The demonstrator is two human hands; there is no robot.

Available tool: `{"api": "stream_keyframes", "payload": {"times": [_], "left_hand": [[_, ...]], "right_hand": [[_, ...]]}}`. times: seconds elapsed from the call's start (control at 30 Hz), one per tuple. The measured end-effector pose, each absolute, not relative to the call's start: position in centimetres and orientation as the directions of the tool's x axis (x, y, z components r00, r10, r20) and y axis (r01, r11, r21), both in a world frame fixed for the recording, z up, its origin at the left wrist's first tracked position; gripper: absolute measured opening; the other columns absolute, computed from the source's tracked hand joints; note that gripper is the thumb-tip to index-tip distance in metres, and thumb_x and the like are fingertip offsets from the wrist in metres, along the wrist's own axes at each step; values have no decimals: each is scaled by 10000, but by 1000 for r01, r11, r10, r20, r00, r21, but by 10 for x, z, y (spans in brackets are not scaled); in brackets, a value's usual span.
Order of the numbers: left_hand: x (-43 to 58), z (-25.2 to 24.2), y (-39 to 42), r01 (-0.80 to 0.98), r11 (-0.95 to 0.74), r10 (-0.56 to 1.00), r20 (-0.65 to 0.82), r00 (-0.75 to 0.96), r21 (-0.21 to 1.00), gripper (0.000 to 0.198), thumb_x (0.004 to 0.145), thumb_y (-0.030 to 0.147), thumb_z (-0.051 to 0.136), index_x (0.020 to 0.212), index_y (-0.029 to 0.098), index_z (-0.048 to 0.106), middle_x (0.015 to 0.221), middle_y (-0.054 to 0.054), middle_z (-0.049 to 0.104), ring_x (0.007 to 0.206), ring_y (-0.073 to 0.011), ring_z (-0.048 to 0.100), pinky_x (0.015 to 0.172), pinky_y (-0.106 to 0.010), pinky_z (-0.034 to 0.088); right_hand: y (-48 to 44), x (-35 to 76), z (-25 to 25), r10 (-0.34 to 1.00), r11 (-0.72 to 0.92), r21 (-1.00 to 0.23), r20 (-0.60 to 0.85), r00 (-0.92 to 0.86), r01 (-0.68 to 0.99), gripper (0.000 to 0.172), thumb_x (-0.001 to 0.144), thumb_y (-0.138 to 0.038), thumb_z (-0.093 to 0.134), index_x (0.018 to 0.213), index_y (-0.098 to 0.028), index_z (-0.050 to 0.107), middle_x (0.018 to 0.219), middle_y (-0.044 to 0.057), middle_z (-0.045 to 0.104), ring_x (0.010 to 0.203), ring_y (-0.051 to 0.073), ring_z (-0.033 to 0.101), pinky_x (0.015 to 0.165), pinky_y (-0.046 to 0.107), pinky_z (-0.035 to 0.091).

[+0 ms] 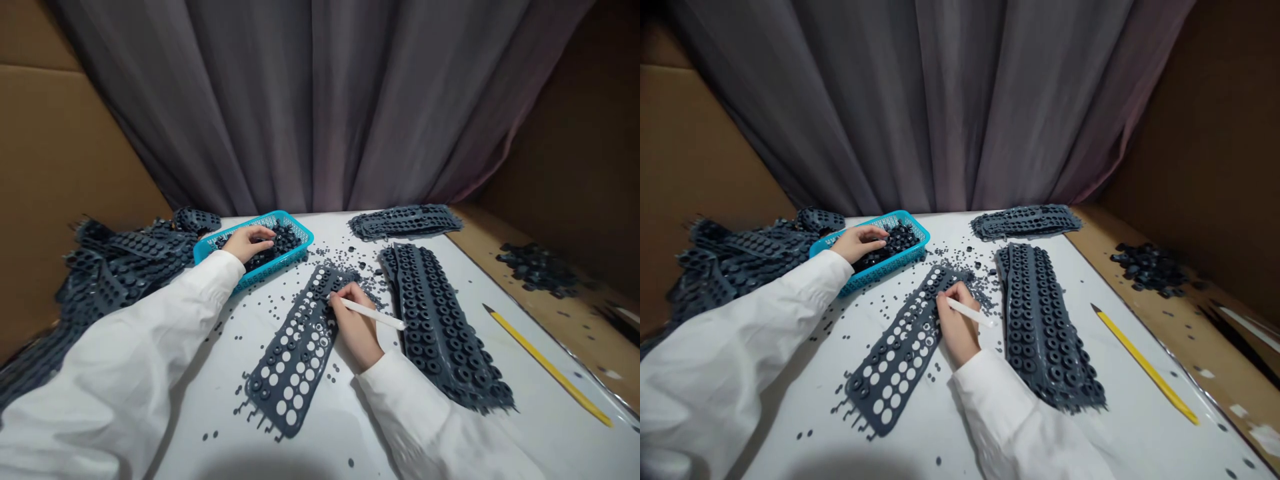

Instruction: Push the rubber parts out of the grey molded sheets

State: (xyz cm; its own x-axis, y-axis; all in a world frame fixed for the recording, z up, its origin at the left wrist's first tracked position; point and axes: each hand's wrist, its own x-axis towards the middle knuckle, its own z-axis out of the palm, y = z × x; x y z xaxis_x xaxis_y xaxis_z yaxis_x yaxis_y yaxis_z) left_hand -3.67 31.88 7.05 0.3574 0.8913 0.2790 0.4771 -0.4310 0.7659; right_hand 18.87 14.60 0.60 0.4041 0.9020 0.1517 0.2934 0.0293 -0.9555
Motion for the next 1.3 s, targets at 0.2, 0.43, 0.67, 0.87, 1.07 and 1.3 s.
{"api": "stream_keyframes", "payload": {"times": [0.2, 0.43, 0.67, 0.87, 1.07, 1.3], "left_hand": [[-35, 74, 315, 485, -445, 885, 288, 365, 753, 396, 648, 450, 730, 893, 145, 668, 987, -94, 688, 965, -228, 618, 888, -347, 456], [-26, 82, 305, 622, -487, 873, 354, 334, 614, 566, 648, 415, 743, 1131, 157, 600, 1244, -143, 561, 1206, -324, 441, 1036, -475, 270], [20, 77, 253, 493, -851, 508, 47, 860, 182, 182, 816, 306, 605, 952, 200, 666, 985, -71, 653, 971, -239, 550, 902, -375, 359], [44, 45, 246, 533, -817, 535, -56, 843, 218, 230, 740, 202, 666, 968, 168, 662, 819, -39, 679, 729, -179, 609, 676, -259, 437], [49, 41, 247, 534, -825, 536, -43, 843, 187, 259, 715, 189, 681, 974, 183, 666, 814, -39, 681, 742, -192, 625, 663, -256, 442], [54, 45, 237, 490, -856, 488, -54, 871, 164, 194, 748, 106, 604, 916, 181, 667, 869, -71, 659, 862, -234, 619, 739, -289, 450]], "right_hand": [[145, 187, 7, 902, 50, -954, 171, 397, 297, 191, 768, -323, 572, 645, -207, 483, 570, -46, 525, 577, 145, 483, 556, 248, 326], [146, 189, 8, 897, 41, -957, 162, 411, 288, 182, 755, -320, 559, 631, -210, 481, 565, -43, 521, 568, 148, 480, 554, 253, 329], [147, 192, 8, 894, 48, -952, 176, 412, 303, 178, 722, -273, 543, 584, -212, 449, 540, -53, 490, 556, 138, 454, 539, 247, 310], [148, 192, 12, 916, 43, -941, 172, 363, 337, 179, 727, -281, 553, 580, -206, 482, 526, -49, 502, 551, 138, 468, 543, 247, 313], [148, 191, 14, 915, 75, -930, 208, 347, 361, 176, 717, -273, 549, 567, -207, 485, 519, -48, 502, 533, 135, 466, 539, 248, 313], [149, 191, 13, 917, 92, -914, 232, 323, 395, 162, 698, -231, 522, 553, -210, 456, 505, -55, 482, 514, 127, 447, 528, 245, 303]]}}
